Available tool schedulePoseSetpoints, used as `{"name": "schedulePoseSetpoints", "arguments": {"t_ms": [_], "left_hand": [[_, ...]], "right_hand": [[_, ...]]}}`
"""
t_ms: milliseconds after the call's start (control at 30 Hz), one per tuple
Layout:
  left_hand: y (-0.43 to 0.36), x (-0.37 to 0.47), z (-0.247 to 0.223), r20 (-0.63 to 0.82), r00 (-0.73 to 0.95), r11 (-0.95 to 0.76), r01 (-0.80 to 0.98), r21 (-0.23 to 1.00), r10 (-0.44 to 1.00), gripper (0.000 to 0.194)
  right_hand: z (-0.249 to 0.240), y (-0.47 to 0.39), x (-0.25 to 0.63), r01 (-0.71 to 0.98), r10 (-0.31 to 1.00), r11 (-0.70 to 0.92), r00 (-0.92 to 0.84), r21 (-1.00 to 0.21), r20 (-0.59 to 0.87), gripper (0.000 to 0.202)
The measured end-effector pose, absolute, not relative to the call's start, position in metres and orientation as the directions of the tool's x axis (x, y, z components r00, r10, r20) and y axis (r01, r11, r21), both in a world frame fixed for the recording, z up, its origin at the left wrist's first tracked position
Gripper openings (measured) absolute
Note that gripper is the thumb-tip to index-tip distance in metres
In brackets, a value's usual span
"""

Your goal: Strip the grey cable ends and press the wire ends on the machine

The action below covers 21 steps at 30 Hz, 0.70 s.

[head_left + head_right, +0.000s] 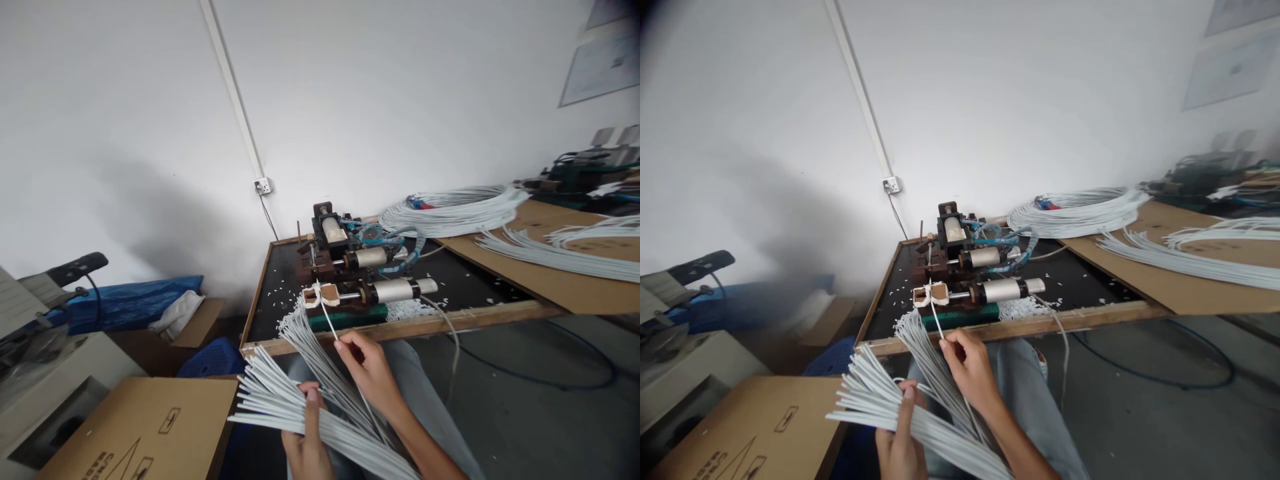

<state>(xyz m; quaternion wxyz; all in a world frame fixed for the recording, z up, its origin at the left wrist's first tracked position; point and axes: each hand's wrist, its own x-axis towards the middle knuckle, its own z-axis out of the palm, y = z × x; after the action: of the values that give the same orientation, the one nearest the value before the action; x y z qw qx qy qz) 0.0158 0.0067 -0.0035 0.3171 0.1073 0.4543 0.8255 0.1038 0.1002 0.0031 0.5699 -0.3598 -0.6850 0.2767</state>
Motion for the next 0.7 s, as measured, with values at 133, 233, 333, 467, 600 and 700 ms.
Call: {"name": "schedulePoseSetpoints", "arguments": {"t_ms": [133,233,333,467,600,700], "left_hand": [[0.009,0.015,-0.008,-0.107,-0.777,-0.39,-0.424,0.817,0.621,0.037],[0.008,0.016,-0.01,-0.15,-0.77,-0.36,-0.449,0.818,0.62,0.035],[0.005,0.016,-0.01,-0.161,-0.747,-0.38,-0.497,0.78,0.645,0.034],[0.002,0.014,-0.009,-0.137,-0.732,-0.403,-0.509,0.76,0.667,0.032],[0.004,0.013,-0.01,-0.096,-0.76,-0.358,-0.408,0.84,0.643,0.038],[0.005,0.014,-0.009,-0.032,-0.762,-0.347,-0.332,0.877,0.646,0.048]], "right_hand": [[0.008,0.093,0.106,0.144,0.793,0.609,-0.103,-0.78,0.6,0.028],[0.017,0.079,0.108,0.087,0.759,0.645,-0.188,-0.76,0.623,0.029],[0.026,0.067,0.107,0.035,0.7,0.669,-0.366,-0.742,0.613,0.026],[0.031,0.066,0.108,0.113,0.671,0.658,-0.537,-0.744,0.511,0.024],[0.028,0.07,0.112,0.09,0.632,0.651,-0.613,-0.754,0.473,0.027],[0.024,0.072,0.114,0.012,0.551,0.617,-0.721,-0.787,0.421,0.031]]}}
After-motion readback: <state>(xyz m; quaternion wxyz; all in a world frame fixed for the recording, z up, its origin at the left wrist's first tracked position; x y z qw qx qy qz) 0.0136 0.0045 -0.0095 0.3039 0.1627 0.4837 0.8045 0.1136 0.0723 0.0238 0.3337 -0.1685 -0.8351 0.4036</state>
